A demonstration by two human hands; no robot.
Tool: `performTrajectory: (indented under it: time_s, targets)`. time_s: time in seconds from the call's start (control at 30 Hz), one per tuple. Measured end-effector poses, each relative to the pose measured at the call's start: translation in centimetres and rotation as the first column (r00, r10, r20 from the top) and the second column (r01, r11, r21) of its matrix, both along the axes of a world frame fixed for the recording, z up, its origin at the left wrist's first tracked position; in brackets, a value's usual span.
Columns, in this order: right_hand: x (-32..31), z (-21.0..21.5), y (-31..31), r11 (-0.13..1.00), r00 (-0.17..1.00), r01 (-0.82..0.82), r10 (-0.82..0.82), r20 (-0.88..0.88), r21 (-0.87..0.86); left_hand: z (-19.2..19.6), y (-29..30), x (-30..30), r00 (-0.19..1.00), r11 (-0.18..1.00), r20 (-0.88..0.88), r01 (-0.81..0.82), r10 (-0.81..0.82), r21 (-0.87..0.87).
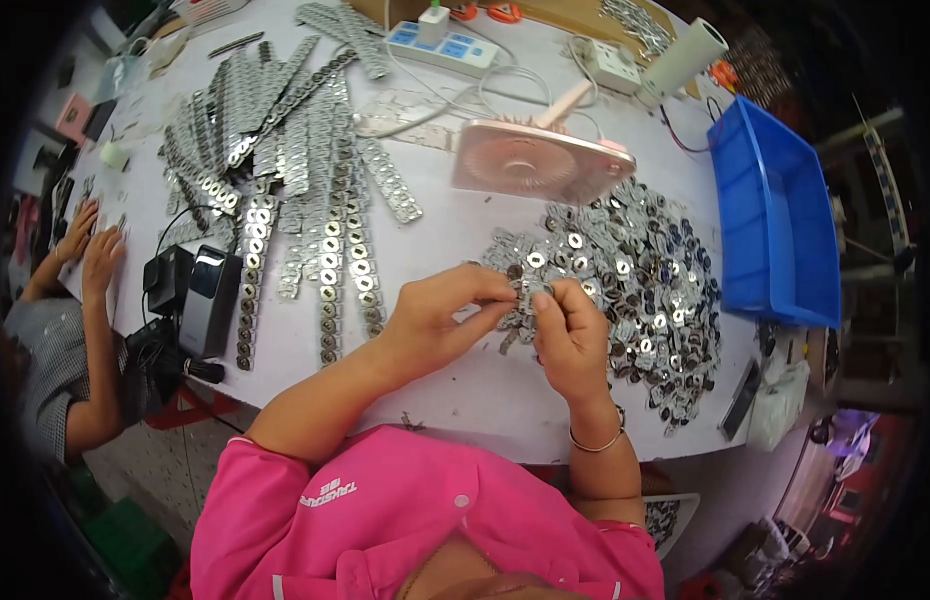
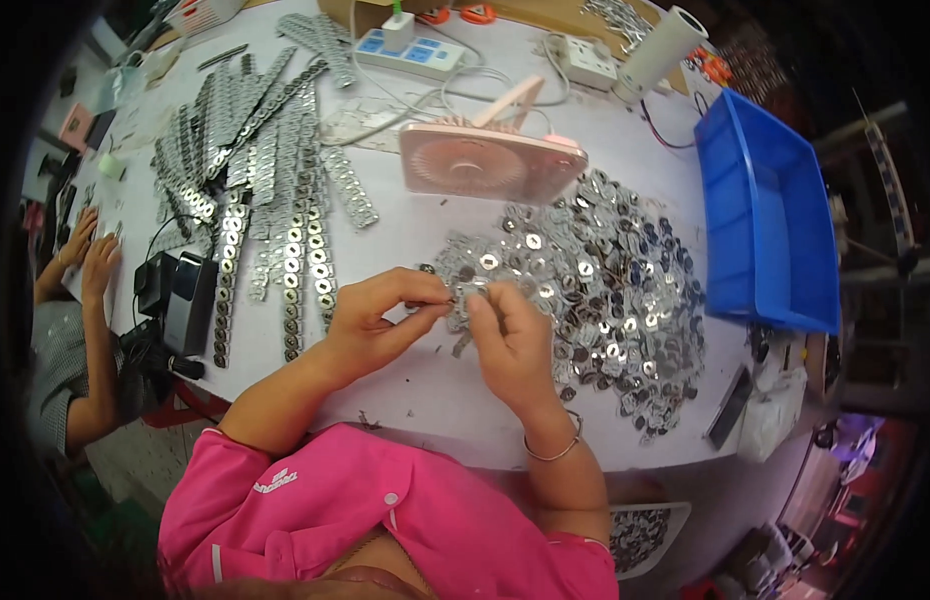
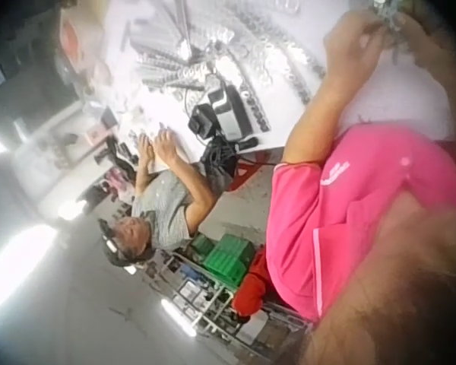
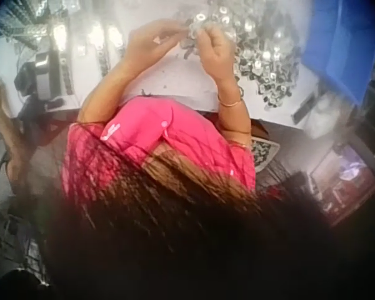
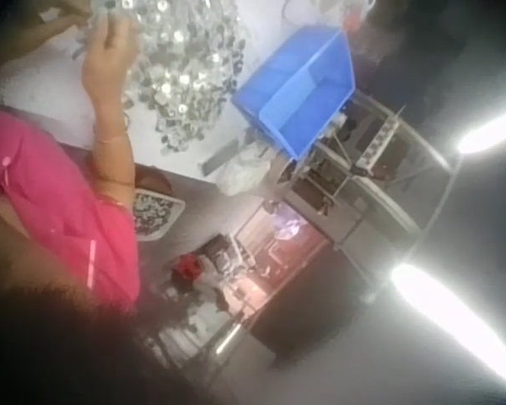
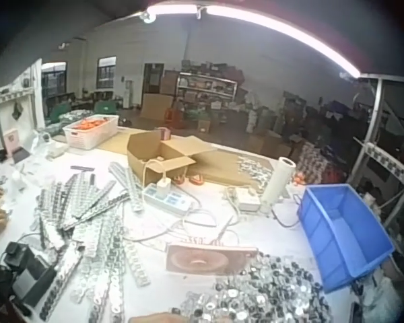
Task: The person assembles small metal components into metal strips by linking them together by hand on a workbench.
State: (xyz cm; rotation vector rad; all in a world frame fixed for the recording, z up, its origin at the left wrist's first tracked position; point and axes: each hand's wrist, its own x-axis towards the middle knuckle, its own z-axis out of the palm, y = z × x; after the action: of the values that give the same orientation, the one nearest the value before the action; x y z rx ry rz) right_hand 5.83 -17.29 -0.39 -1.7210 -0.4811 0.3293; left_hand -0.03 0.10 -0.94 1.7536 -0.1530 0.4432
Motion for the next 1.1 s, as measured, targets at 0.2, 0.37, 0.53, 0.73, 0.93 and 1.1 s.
performTrajectory:
  time_s: [0.2,0.37,0.53,0.73,0.93,1.1]
  targets:
    - [-0.7,0.3,-0.1,1.000,0.991,0.017,-0.014,-0.131,0.018,-0.5,-0.7,-0.3,0.997,0.997,0.003,-0.077,0.077,0.025]
    - [-0.9,0.4,0.1,0.993,0.963,0.058,-0.029,-0.268,0.099,-0.7,-0.6,-0.2,0.996,0.996,0.000,-0.087,0.087,0.009]
    - [-0.2,1.5,0.0,0.998,0.938,0.059,-0.044,-0.343,0.033,-0.4,-1.0,-0.3,0.999,0.999,-0.028,-0.039,0.039,0.005]
    - [2.0,1.7,-1.9,0.934,0.963,0.152,-0.067,0.260,-0.324,-0.9,-1.1,0.3,0.978,0.945,-0.205,-0.021,-0.049,-0.326]
    - [1.0,1.7,-1.5,0.989,0.990,-0.109,0.099,-0.099,-0.102,-0.3,-0.2,-0.1,0.895,0.888,-0.397,-0.005,-0.201,-0.460]
    - [0.8,2.3,-1.1,0.977,0.937,-0.203,0.174,-0.303,-0.065,-0.2,1.1,0.1,0.769,0.753,-0.492,-0.021,-0.408,-0.658]
